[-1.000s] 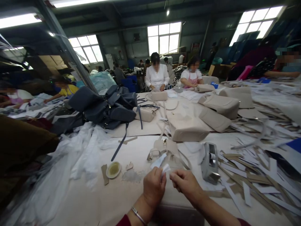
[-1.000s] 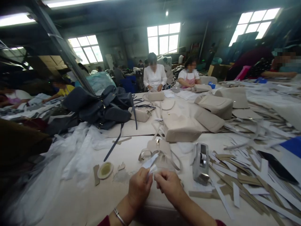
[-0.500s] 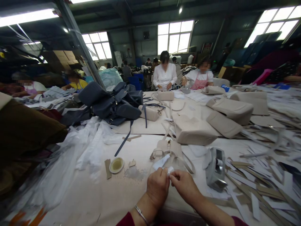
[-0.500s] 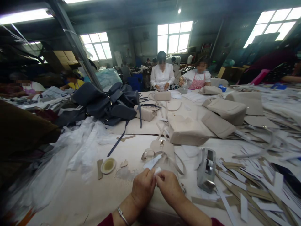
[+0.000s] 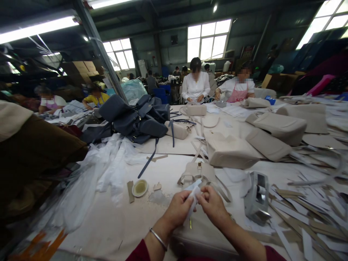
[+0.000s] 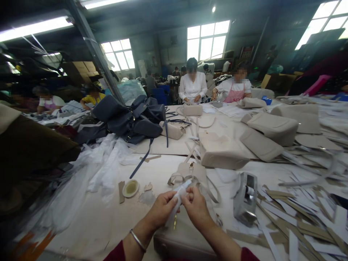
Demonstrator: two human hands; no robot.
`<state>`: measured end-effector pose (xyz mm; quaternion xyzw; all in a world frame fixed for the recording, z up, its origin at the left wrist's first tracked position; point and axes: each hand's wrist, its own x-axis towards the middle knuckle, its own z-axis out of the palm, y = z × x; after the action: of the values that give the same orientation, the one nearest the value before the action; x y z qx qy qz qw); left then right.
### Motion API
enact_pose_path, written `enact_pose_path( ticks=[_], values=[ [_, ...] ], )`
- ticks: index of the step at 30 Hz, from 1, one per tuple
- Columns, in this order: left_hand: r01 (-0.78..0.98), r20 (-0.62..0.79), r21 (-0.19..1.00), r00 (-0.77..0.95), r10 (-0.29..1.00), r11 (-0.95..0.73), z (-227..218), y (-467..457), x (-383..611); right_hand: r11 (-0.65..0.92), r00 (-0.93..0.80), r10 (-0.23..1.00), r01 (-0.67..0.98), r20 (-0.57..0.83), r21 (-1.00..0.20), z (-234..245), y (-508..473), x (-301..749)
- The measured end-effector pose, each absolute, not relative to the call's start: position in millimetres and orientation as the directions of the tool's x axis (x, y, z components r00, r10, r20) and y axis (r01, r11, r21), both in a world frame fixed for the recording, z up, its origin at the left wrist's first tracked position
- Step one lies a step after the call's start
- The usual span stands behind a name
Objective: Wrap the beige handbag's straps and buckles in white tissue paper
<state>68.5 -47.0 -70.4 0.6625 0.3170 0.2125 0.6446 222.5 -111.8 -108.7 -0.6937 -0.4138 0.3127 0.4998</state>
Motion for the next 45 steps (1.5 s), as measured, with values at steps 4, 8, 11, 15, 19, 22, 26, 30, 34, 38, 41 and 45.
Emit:
enact_pose_path(
  ticks=[4,8,11,15,19,22,26,30,34,38,41,45],
  values=[
    [-0.029,-0.105,0.983,0.724,0.682,0.183,-79.0,-43.7,59.4,-0.194,0.261,0.948,0.029,-0.18,-0.981,-99.3,-103.8,218.8],
    [-0.127,-0.089,0.955,0.738,0.669,0.268,-86.3,-43.6,53.4,-0.088,0.082,0.992,-0.102,-0.097,-0.991,-93.9,-100.9,217.9],
    [-0.171,-0.075,0.938,0.75,0.657,0.303,-87.1,-44.2,49.8,-0.012,0.003,1.0,-0.064,-0.012,-0.998,-99.5,-101.9,224.4],
    [-0.178,-0.079,0.936,0.736,0.672,0.305,-90.3,-45.9,51.1,-0.014,-0.045,0.999,-0.125,-0.008,-0.992,-100.7,-104.6,229.0],
    [-0.102,-0.092,0.968,0.704,0.704,0.229,-92.4,-47.9,50.4,-0.071,-0.019,0.997,-0.061,-0.07,-0.996,-87.1,-103.4,223.5],
    [-0.036,-0.086,0.986,0.719,0.69,0.161,-90.0,-47.6,35.1,-0.033,0.037,0.999,-0.029,-0.034,-0.999,-85.7,-99.6,224.0],
    [0.127,-0.178,0.984,0.765,0.619,0.125,-93.8,-51.5,11.7,-0.041,0.052,0.998,-0.107,-0.047,-0.993,-105.5,-94.9,228.5],
    [0.195,-0.213,0.975,0.662,0.718,0.11,-104.5,-63.1,11.2,-0.113,-0.03,0.994,-0.164,-0.109,-0.98,-118.7,-96.8,225.4],
    [0.103,-0.053,0.995,0.635,0.771,-0.017,-108.2,-71.9,21.4,-0.151,-0.25,0.958,-0.037,-0.137,-0.988,-115.3,-104.4,215.1],
    [0.19,0.097,0.955,0.528,0.844,-0.228,-107.3,-76.1,25.1,-0.074,-0.057,0.995,0.098,-0.08,-0.992,-118.0,-104.5,201.6],
    [0.162,0.136,0.949,0.562,0.816,-0.269,-101.4,-78.7,21.1,-0.039,0.085,0.996,0.174,-0.024,-0.984,-123.7,-100.1,195.3],
    [0.071,-0.034,0.997,0.684,0.729,-0.02,-96.5,-80.0,17.3,-0.024,0.13,0.991,0.178,-0.001,-0.984,-128.5,-97.4,188.0]
  ],
)
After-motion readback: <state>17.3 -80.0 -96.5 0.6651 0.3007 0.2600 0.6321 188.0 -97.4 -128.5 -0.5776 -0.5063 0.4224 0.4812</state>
